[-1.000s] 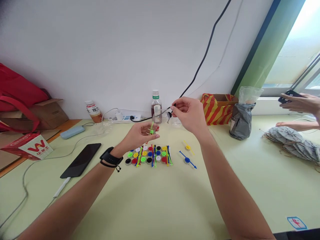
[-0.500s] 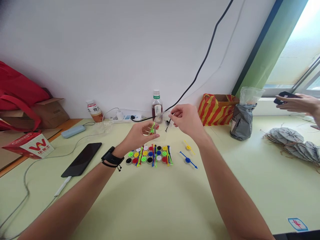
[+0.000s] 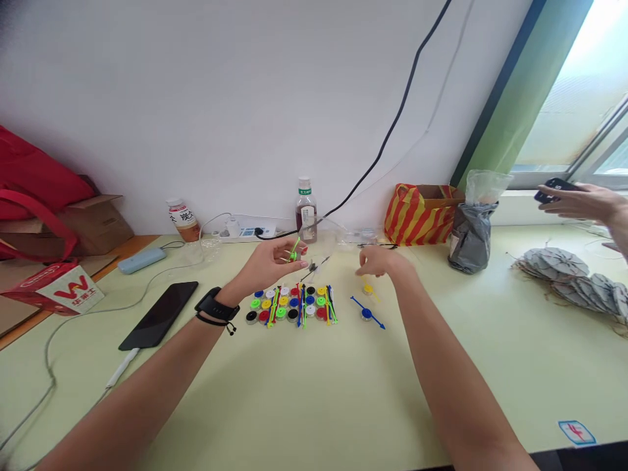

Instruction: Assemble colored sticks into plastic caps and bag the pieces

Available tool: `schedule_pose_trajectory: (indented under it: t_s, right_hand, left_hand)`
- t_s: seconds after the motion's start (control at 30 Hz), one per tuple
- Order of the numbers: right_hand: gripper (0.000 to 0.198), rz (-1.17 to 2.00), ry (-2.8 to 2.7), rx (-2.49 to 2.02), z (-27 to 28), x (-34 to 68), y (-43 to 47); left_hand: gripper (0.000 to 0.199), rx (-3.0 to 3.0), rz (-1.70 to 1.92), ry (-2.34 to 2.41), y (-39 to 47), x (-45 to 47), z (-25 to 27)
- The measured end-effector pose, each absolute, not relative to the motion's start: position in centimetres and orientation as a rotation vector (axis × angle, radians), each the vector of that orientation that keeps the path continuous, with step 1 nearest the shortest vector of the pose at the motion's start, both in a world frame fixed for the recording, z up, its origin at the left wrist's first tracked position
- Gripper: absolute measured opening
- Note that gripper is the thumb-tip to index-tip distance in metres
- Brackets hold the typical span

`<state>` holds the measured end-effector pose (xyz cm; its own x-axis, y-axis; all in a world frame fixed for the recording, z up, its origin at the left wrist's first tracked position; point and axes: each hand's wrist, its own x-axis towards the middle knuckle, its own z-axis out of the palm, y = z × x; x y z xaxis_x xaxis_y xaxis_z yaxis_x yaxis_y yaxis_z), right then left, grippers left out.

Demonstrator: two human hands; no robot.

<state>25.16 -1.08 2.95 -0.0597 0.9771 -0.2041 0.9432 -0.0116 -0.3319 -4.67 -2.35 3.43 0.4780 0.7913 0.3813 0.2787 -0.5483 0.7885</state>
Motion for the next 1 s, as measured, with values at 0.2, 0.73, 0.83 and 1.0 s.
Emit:
schedule_pose_trajectory:
  t_s: [0.2,0.73,0.83,1.0]
  right_hand:
    - [0.007,0.815,-2.171,-1.983,1.5,25.6,-0.4]
    - [0.027,0.426,-1.498,-1.056,11.1,23.4,-6.7]
    - [0.029,0.498,-1.616,-1.085,10.8,22.1,-6.7]
    - [0.026,0.562,-1.814,-1.175,10.1,20.7,-6.3]
  left_hand:
    - [0.039,2.051,0.972,0.906,-2.1,-4.9,3.2]
    - [0.041,2.004,0.953,0.891,-1.6,-5.0,2.7]
    - [0.041,2.011,0.931,0.854,-1.7,-4.7,2.5]
    - [0.041,2.004,0.916,0.832,-2.5,-4.2,2.7]
